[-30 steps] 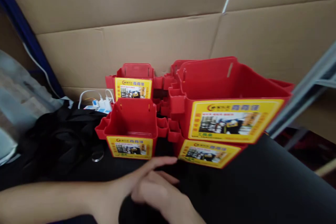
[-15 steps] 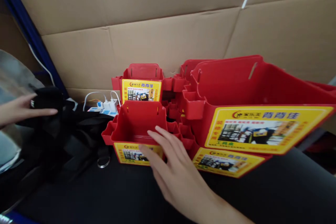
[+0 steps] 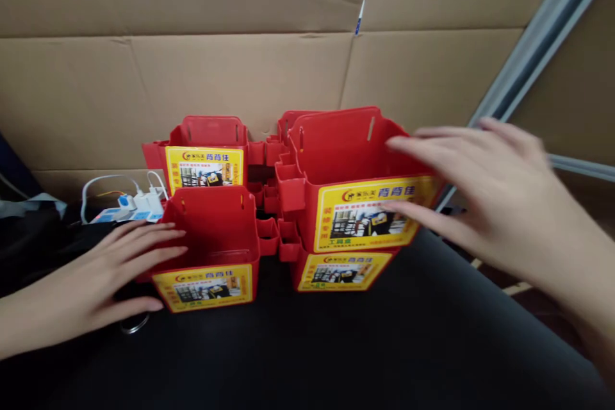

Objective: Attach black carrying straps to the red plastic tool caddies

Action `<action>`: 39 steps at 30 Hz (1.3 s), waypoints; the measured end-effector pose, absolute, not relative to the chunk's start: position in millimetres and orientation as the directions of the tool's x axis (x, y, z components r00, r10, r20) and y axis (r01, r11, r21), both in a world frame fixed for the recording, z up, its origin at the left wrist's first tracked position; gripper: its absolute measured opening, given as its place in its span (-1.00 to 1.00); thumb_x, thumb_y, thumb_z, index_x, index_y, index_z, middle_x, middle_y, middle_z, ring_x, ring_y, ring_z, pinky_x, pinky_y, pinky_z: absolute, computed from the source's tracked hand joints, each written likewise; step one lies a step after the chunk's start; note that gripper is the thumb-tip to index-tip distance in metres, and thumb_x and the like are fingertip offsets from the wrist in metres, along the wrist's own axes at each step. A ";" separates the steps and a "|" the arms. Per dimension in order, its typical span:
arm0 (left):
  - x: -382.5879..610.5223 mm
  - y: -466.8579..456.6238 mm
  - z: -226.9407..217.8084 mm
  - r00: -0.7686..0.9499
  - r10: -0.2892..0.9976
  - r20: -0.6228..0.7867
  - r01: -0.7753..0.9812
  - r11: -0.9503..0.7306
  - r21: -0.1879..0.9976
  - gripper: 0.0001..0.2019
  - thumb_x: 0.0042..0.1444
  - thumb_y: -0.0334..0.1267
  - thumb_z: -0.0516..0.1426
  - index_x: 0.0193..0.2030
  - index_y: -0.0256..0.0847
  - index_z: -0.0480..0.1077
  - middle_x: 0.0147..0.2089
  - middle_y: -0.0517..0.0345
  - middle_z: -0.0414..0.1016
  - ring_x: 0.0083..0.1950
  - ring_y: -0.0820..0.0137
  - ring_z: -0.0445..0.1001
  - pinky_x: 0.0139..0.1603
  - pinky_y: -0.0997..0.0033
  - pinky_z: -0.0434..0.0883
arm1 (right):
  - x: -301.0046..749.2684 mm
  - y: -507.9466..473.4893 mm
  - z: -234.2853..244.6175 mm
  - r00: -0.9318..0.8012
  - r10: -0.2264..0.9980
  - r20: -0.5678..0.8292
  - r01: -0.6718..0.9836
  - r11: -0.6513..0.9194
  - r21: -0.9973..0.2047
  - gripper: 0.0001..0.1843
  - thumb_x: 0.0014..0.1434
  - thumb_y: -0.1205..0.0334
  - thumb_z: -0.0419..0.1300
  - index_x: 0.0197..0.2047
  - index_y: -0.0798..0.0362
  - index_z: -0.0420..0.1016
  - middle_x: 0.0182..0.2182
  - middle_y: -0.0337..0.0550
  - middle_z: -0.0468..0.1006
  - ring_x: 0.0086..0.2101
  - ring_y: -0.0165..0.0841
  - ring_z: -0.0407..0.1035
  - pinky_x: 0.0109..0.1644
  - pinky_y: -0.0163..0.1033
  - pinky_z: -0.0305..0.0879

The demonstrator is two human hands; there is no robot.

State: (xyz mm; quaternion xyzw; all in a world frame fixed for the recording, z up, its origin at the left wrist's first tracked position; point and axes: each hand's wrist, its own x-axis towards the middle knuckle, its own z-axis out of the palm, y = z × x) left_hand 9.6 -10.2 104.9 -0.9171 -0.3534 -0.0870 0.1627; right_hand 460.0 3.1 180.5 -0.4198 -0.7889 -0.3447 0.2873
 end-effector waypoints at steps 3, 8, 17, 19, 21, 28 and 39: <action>24.1 0.3 93.9 0.747 0.626 0.223 0.662 -0.731 -0.167 -0.66 0.17 -0.11 0.05 0.09 0.03 0.29 0.14 0.15 0.34 0.20 0.20 0.24 0.25 0.01 0.08 | 449.6 14.0 187.5 -0.571 0.442 0.692 0.790 0.525 0.316 -0.58 0.14 -0.19 0.00 -0.23 -0.02 0.39 -0.38 -0.11 0.49 -0.29 -0.29 0.39 -0.22 -0.16 0.34; 18.6 8.4 92.2 0.755 0.634 0.165 0.652 -0.751 -0.099 -0.74 0.19 -0.12 0.01 -0.01 -0.01 0.35 -0.01 0.17 0.42 0.02 0.29 0.37 0.13 0.12 0.18 | 442.7 12.7 167.3 -0.400 0.472 0.786 0.851 0.511 0.126 -0.60 0.10 -0.14 0.10 -0.27 0.05 0.42 -0.39 -0.12 0.48 -0.38 -0.37 0.38 -0.48 -0.34 0.30; 14.1 25.0 94.1 0.773 0.605 0.188 0.631 -0.764 -0.135 -0.75 0.19 -0.09 -0.01 -0.18 -0.16 0.40 -0.12 0.09 0.44 -0.08 0.28 0.39 0.02 0.16 0.22 | 443.0 17.5 156.4 -0.412 0.433 0.802 0.858 0.481 0.182 -0.57 0.13 -0.15 0.04 -0.28 0.08 0.39 -0.37 -0.05 0.49 -0.33 -0.27 0.34 -0.34 -0.21 0.29; 13.6 28.9 94.9 0.785 0.595 0.173 0.618 -0.775 -0.135 -0.74 0.19 -0.08 -0.01 -0.17 -0.16 0.40 -0.12 0.09 0.45 -0.09 0.29 0.40 0.02 0.17 0.23 | 441.9 18.5 155.9 -0.435 0.426 0.793 0.852 0.480 0.210 -0.58 0.16 -0.14 0.02 -0.27 0.08 0.37 -0.37 -0.03 0.49 -0.32 -0.26 0.34 -0.31 -0.19 0.28; 12.9 30.2 94.8 0.792 0.586 0.172 0.609 -0.780 -0.146 -0.73 0.19 -0.08 -0.01 -0.16 -0.16 0.40 -0.12 0.09 0.45 -0.09 0.30 0.40 0.03 0.17 0.24 | 441.2 18.6 157.0 -0.470 0.411 0.781 0.842 0.474 0.257 -0.59 0.18 -0.13 -0.01 -0.27 0.07 0.34 -0.39 -0.05 0.48 -0.33 -0.26 0.34 -0.25 -0.15 0.28; 7.7 22.4 91.8 0.766 0.577 0.283 0.640 -0.724 -0.257 -0.54 0.12 0.02 0.05 0.11 -0.13 0.27 0.14 -0.01 0.30 0.15 0.17 0.25 0.23 -0.01 0.05 | 437.4 13.7 161.8 -0.573 0.429 0.698 0.812 0.411 0.414 -0.60 0.20 -0.02 0.01 -0.10 0.14 0.35 -0.12 0.15 0.41 -0.08 -0.08 0.29 -0.04 0.04 0.25; 39.1 25.1 123.9 0.820 0.513 0.255 0.571 -0.767 -0.294 -0.33 -0.05 0.13 0.16 0.18 -0.13 0.22 0.29 -0.11 0.11 0.30 0.06 0.04 0.26 -0.11 -0.02 | 292.3 -21.5 81.5 -0.799 0.350 0.490 0.561 0.726 0.397 -0.49 0.18 0.21 0.06 0.21 -0.07 0.18 0.19 -0.02 0.21 0.23 -0.13 -0.03 0.20 0.08 0.06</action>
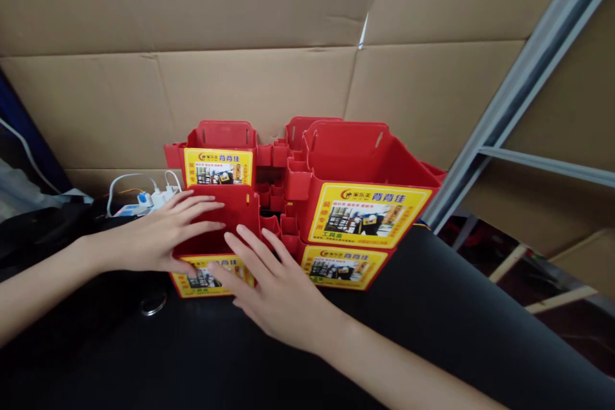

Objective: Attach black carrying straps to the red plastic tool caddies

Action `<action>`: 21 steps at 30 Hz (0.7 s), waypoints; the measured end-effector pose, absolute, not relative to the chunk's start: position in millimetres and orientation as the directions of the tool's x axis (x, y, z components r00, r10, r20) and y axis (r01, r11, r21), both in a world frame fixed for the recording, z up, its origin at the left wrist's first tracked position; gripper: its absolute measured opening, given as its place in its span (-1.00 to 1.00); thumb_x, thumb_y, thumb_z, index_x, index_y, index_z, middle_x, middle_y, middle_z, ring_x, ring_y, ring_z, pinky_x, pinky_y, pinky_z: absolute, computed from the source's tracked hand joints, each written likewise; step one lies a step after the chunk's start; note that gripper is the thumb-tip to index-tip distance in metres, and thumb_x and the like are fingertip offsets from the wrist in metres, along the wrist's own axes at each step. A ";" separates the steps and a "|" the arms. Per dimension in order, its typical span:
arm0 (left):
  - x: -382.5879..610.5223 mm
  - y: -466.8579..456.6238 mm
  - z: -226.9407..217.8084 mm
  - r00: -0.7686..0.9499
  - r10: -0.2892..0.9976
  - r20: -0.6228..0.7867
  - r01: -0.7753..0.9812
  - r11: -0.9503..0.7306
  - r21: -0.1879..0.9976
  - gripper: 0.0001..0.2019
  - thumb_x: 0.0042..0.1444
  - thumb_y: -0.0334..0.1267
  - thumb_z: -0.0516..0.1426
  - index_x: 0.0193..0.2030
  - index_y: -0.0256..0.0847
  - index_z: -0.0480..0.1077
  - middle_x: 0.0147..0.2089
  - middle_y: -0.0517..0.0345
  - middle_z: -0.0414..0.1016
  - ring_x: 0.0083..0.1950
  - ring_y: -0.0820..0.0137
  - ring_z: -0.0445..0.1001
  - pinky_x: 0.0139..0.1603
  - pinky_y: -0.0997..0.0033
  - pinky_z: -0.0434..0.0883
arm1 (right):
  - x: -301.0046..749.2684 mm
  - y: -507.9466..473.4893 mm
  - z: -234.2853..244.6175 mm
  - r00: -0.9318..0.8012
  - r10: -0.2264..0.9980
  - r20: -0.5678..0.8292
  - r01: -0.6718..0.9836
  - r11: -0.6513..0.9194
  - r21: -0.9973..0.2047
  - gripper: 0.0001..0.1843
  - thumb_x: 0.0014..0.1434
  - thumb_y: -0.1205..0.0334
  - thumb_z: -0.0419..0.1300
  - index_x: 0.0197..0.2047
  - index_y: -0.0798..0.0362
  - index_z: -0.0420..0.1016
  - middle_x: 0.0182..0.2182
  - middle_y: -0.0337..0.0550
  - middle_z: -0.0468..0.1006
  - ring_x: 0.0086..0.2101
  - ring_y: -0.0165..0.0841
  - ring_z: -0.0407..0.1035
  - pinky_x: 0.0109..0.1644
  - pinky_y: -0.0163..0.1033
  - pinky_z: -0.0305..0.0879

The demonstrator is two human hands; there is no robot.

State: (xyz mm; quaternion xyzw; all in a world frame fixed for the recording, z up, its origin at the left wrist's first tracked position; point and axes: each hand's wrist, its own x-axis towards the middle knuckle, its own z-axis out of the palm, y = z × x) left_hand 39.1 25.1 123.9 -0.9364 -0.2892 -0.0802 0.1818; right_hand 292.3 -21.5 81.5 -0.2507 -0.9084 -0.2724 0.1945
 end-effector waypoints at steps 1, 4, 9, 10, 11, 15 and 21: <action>39.9 25.0 121.7 0.824 0.512 0.242 0.565 -0.769 -0.299 -0.35 -0.04 0.12 0.15 0.16 -0.14 0.24 0.28 -0.12 0.12 0.30 0.08 0.05 0.27 -0.10 -0.02 | 285.3 -16.8 74.2 -0.783 0.393 0.482 0.588 0.720 0.369 -0.47 0.18 0.20 0.06 0.23 -0.04 0.16 0.20 0.00 0.20 0.22 -0.11 -0.02 0.20 0.10 0.04; 35.4 25.5 114.5 0.824 0.511 0.245 0.566 -0.760 -0.319 -0.40 0.01 0.11 0.12 0.13 -0.17 0.26 0.25 -0.11 0.18 0.28 0.10 0.09 0.28 -0.10 -0.03 | 275.2 -0.7 58.5 -0.740 0.476 0.475 0.642 0.710 0.289 -0.49 0.20 0.19 0.04 0.22 0.03 0.18 0.09 0.02 0.34 0.09 -0.13 0.17 0.18 0.10 0.05; 23.0 26.2 111.6 0.826 0.502 0.258 0.563 -0.760 -0.323 -0.43 0.08 0.08 0.07 0.15 -0.23 0.24 0.24 -0.13 0.21 0.27 0.14 0.14 0.29 -0.06 0.00 | 270.6 7.9 51.7 -0.716 0.508 0.478 0.664 0.708 0.242 -0.52 0.23 0.20 -0.01 0.22 0.03 0.20 0.01 0.00 0.40 -0.01 -0.16 0.26 0.15 0.11 0.10; 23.8 23.6 110.8 0.824 0.500 0.265 0.565 -0.759 -0.324 -0.44 0.10 0.04 0.08 0.17 -0.23 0.21 0.25 -0.13 0.19 0.28 0.14 0.12 0.29 -0.06 0.00 | 270.5 7.1 51.4 -0.717 0.501 0.485 0.659 0.713 0.237 -0.52 0.22 0.21 -0.01 0.22 0.02 0.19 0.05 0.01 0.37 0.04 -0.14 0.22 0.17 0.11 0.09; 26.6 19.3 108.8 0.823 0.497 0.276 0.567 -0.755 -0.329 -0.46 0.12 -0.04 0.08 0.20 -0.23 0.18 0.27 -0.12 0.16 0.29 0.13 0.10 0.30 -0.07 -0.01 | 270.9 5.9 50.5 -0.715 0.492 0.496 0.656 0.717 0.235 -0.51 0.21 0.22 0.00 0.22 0.02 0.19 0.10 0.02 0.32 0.10 -0.12 0.16 0.18 0.12 0.07; 54.1 -13.2 82.7 0.825 0.445 0.348 0.557 -0.740 -0.376 -0.49 0.20 -0.38 -0.03 0.29 -0.23 0.02 0.36 -0.09 -0.04 0.37 0.12 -0.10 0.32 -0.12 -0.09 | 282.0 -2.5 40.3 -0.711 0.431 0.555 0.646 0.713 0.273 -0.45 0.16 0.34 0.03 0.24 0.14 0.15 0.24 0.17 0.07 0.27 -0.01 -0.21 0.20 0.20 0.04; 85.4 -43.9 18.6 0.914 0.327 0.241 0.376 -0.905 -0.200 -0.50 0.22 -0.38 -0.08 0.30 -0.39 -0.01 0.36 -0.05 -0.07 0.39 0.29 -0.14 0.34 0.34 0.08 | 327.7 -20.1 21.3 -0.847 0.418 0.329 0.483 0.863 0.146 -0.24 0.14 0.26 0.10 0.33 0.28 -0.12 0.30 0.20 -0.16 0.28 -0.11 -0.30 0.22 -0.03 0.12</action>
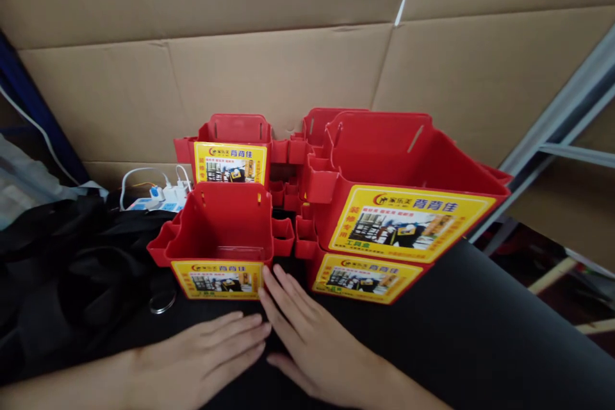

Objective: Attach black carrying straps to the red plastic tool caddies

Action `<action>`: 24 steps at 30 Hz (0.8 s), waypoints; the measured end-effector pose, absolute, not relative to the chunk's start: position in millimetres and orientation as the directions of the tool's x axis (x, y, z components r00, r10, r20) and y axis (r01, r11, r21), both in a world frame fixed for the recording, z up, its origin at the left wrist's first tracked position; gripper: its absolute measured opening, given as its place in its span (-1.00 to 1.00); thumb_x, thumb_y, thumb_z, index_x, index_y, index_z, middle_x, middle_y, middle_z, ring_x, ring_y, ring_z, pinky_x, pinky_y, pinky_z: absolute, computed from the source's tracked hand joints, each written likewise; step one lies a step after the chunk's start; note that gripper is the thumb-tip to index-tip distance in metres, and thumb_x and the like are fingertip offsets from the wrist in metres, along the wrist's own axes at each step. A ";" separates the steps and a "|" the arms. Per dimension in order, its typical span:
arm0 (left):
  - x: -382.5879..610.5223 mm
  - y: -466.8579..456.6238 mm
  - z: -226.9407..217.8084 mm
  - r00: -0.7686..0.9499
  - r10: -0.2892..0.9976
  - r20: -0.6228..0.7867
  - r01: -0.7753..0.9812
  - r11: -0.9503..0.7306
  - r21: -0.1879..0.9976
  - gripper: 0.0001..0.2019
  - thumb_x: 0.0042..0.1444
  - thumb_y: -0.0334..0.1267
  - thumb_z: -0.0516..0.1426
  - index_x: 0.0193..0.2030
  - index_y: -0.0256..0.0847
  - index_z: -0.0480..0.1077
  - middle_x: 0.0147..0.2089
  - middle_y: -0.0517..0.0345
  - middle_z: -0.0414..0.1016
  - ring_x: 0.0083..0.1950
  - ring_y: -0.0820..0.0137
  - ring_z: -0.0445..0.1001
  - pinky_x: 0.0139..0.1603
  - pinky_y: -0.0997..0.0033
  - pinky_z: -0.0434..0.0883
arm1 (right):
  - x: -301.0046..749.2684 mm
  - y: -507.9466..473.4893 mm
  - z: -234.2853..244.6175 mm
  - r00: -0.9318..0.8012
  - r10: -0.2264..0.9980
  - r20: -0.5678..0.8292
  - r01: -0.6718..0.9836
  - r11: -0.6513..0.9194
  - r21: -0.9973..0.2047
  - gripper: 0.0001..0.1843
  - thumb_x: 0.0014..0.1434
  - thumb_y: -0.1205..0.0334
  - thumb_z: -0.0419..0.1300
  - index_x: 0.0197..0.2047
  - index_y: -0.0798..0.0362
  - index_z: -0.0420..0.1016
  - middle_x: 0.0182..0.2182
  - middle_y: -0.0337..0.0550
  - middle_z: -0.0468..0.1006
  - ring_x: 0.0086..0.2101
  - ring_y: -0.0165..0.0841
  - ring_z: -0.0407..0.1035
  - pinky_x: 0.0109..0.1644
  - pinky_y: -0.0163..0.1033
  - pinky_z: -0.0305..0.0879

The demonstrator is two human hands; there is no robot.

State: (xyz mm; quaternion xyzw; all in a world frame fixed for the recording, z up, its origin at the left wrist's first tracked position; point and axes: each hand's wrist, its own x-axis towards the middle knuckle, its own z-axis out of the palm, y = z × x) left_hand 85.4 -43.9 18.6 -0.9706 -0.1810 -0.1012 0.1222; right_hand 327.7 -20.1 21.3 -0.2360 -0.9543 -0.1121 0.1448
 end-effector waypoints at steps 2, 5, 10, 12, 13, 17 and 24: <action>83.6 -40.0 8.9 0.900 0.398 0.175 0.410 -0.912 -0.031 -0.45 0.21 -0.30 -0.05 0.32 -0.41 -0.06 0.37 -0.10 -0.08 0.38 0.30 -0.10 0.33 0.35 0.10 | 340.3 -22.1 19.0 -0.858 0.474 0.199 0.488 0.872 0.029 -0.23 0.18 0.17 0.07 0.34 0.23 -0.19 0.30 0.15 -0.15 0.27 -0.17 -0.23 0.23 -0.07 0.11; 78.1 -32.0 6.1 0.882 0.461 0.096 0.444 -0.882 0.156 -0.37 0.19 -0.17 0.01 0.34 -0.33 -0.10 0.37 -0.12 -0.11 0.38 0.25 -0.10 0.32 0.24 0.10 | 346.3 -21.3 18.6 -0.845 0.534 0.043 0.525 0.841 -0.131 -0.34 0.25 0.11 -0.03 0.33 0.10 -0.15 0.29 0.02 -0.08 0.26 -0.25 -0.17 0.25 -0.05 0.05; 76.0 -28.6 8.1 0.879 0.469 0.086 0.431 -0.859 0.274 -0.37 0.16 -0.15 0.06 0.33 -0.19 -0.05 0.38 -0.04 -0.11 0.37 0.21 -0.08 0.31 0.16 0.11 | 340.3 -19.2 20.0 -0.817 0.574 0.053 0.541 0.795 -0.274 -0.44 0.27 0.11 -0.03 0.30 -0.03 -0.03 0.28 -0.06 -0.03 0.26 -0.28 -0.14 0.28 0.00 -0.03; 76.1 -28.7 7.4 0.878 0.470 0.092 0.428 -0.856 0.289 -0.38 0.15 -0.16 0.07 0.32 -0.16 -0.03 0.38 -0.01 -0.10 0.37 0.22 -0.08 0.31 0.15 0.12 | 339.2 -19.4 20.6 -0.805 0.590 0.059 0.552 0.783 -0.287 -0.43 0.27 0.11 -0.04 0.30 0.00 -0.03 0.28 -0.05 0.00 0.26 -0.29 -0.12 0.28 -0.01 -0.02; 76.0 -28.6 6.9 0.878 0.471 0.088 0.430 -0.855 0.290 -0.38 0.15 -0.16 0.07 0.32 -0.16 -0.03 0.38 0.00 -0.10 0.37 0.22 -0.08 0.31 0.14 0.12 | 338.9 -19.6 20.6 -0.801 0.596 0.056 0.559 0.779 -0.284 -0.43 0.27 0.10 -0.04 0.30 0.01 -0.02 0.28 -0.04 0.01 0.26 -0.29 -0.11 0.27 -0.01 0.00; 75.8 -28.5 5.5 0.877 0.476 0.073 0.439 -0.853 0.283 -0.40 0.15 -0.16 0.07 0.31 -0.14 -0.01 0.38 0.01 -0.09 0.37 0.23 -0.06 0.30 0.13 0.12 | 337.7 -19.8 17.7 -0.810 0.583 0.066 0.562 0.803 -0.199 -0.45 0.26 0.08 -0.04 0.28 0.07 0.09 0.25 -0.02 0.11 0.23 -0.28 -0.01 0.23 -0.04 0.10; 78.2 -36.6 7.9 0.862 0.482 0.155 0.444 -0.867 0.226 -0.50 0.16 -0.22 0.05 0.25 -0.12 0.11 0.31 0.01 0.11 0.32 0.19 0.09 0.28 0.10 0.18 | 369.7 -17.4 57.8 -0.642 0.243 0.727 0.632 0.705 0.322 -0.46 0.06 0.43 0.15 0.11 -0.14 0.30 -0.20 -0.17 0.50 -0.09 -0.28 0.37 0.03 -0.07 0.30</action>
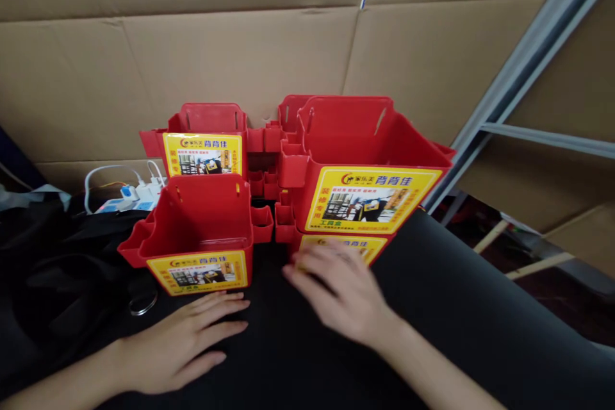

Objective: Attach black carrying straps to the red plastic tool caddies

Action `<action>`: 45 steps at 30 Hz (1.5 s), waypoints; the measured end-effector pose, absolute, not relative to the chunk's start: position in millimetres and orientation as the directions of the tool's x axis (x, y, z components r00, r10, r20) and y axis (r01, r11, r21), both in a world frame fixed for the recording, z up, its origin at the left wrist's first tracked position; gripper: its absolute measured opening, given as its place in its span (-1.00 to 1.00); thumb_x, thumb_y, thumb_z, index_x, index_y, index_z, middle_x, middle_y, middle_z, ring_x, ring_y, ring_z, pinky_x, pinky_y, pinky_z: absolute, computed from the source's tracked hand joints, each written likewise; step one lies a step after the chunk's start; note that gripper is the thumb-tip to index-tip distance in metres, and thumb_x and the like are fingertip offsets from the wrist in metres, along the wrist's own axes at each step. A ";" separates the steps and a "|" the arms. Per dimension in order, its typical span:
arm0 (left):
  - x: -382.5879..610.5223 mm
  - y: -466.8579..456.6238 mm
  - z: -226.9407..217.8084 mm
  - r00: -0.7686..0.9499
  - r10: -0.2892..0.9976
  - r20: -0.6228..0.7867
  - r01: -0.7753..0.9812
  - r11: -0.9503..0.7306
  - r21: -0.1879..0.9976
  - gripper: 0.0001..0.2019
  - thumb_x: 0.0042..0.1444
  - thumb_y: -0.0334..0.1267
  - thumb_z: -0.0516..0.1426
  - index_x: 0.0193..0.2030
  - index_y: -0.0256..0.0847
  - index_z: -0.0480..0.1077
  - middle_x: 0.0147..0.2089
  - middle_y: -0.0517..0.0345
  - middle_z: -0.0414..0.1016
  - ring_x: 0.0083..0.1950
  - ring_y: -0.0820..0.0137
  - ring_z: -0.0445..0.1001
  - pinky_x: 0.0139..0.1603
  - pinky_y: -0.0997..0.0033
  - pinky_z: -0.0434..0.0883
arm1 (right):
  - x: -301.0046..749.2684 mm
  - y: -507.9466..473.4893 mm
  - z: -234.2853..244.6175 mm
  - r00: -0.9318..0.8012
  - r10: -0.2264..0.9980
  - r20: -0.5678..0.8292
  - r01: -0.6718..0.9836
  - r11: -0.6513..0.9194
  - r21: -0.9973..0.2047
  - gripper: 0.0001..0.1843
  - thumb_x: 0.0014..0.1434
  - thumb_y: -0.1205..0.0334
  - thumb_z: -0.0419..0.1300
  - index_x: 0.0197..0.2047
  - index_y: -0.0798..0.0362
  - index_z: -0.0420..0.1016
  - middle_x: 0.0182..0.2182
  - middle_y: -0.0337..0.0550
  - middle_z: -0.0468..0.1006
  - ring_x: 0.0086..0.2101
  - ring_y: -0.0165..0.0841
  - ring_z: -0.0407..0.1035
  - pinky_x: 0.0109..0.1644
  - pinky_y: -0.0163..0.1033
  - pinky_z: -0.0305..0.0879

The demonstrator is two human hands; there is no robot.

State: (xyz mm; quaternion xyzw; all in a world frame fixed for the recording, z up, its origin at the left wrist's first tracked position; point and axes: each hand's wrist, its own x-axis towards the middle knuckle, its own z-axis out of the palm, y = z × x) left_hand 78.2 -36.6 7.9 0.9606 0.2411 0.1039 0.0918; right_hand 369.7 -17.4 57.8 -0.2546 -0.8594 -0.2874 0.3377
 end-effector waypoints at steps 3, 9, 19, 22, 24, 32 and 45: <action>78.5 -37.9 8.5 0.868 0.469 0.165 0.435 -0.877 0.204 -0.52 0.15 -0.26 0.05 0.23 -0.13 0.14 0.30 0.02 0.14 0.31 0.19 0.11 0.28 0.11 0.19 | 408.2 -11.0 110.5 -0.205 0.093 0.974 0.926 0.339 0.163 -0.33 -0.04 0.37 0.25 0.17 -0.07 0.24 0.00 0.04 0.38 0.06 -0.09 0.23 0.09 0.10 0.17; 77.8 -37.7 7.6 0.872 0.455 0.179 0.421 -0.885 0.198 -0.53 0.16 -0.28 0.03 0.23 -0.12 0.14 0.29 0.02 0.16 0.30 0.20 0.13 0.27 0.10 0.20 | 469.0 16.0 175.0 -0.369 0.661 0.653 0.805 0.578 -0.131 -0.64 0.00 -0.06 0.23 -0.31 0.08 0.52 -0.22 0.00 0.52 -0.01 -0.20 0.30 0.02 -0.12 0.28; 78.5 -41.5 7.9 0.871 0.455 0.186 0.447 -0.891 0.085 -0.55 0.17 -0.27 0.01 0.22 -0.16 0.15 0.28 0.00 0.15 0.29 0.21 0.14 0.26 0.12 0.22 | 475.7 22.1 180.8 -0.350 0.644 0.681 0.737 0.638 -0.225 -0.81 -0.03 0.15 0.30 -0.36 0.08 0.54 -0.32 -0.08 0.50 -0.11 -0.32 0.34 -0.08 -0.20 0.29; 92.1 -42.8 12.7 0.891 0.390 0.234 0.414 -0.908 -0.063 -0.54 0.16 -0.28 0.00 0.22 -0.23 0.14 0.32 -0.03 0.07 0.34 0.22 0.04 0.29 0.19 0.16 | 467.8 21.8 176.8 -0.342 0.646 0.682 0.719 0.647 -0.253 -0.78 -0.06 0.09 0.31 -0.42 0.08 0.54 -0.35 -0.06 0.50 -0.13 -0.28 0.34 -0.09 -0.15 0.30; 113.5 -40.7 20.7 0.916 0.296 0.270 0.355 -0.912 -0.205 -0.54 0.19 -0.26 -0.04 0.23 -0.29 0.13 0.35 -0.04 0.01 0.37 0.23 -0.05 0.32 0.21 0.06 | 461.9 22.5 173.3 -0.330 0.645 0.690 0.697 0.659 -0.282 -0.77 -0.09 0.07 0.33 -0.44 0.06 0.54 -0.37 -0.06 0.50 -0.14 -0.25 0.33 -0.08 -0.12 0.28; 212.1 -4.4 38.0 0.798 0.319 0.512 0.579 -0.642 -0.503 -0.55 0.22 -0.39 -0.15 0.26 -0.35 0.12 0.36 -0.06 -0.02 0.36 0.21 -0.03 0.30 0.16 0.03 | 460.5 24.7 168.6 -0.302 0.652 0.696 0.657 0.671 -0.344 -0.86 -0.13 0.16 0.36 -0.45 0.01 0.55 -0.38 -0.08 0.48 -0.12 -0.24 0.30 -0.05 -0.09 0.25; 212.0 1.5 25.7 0.773 0.335 0.538 0.610 -0.625 -0.487 -0.55 0.18 -0.45 -0.15 0.19 -0.25 0.23 0.36 0.03 -0.01 0.31 0.24 0.06 0.13 0.12 0.27 | 463.2 -8.9 158.0 0.006 0.739 0.673 0.697 0.480 -0.533 -0.72 -0.12 0.05 0.34 -0.40 0.08 0.56 -0.24 0.01 0.50 -0.14 -0.26 0.34 -0.11 -0.14 0.26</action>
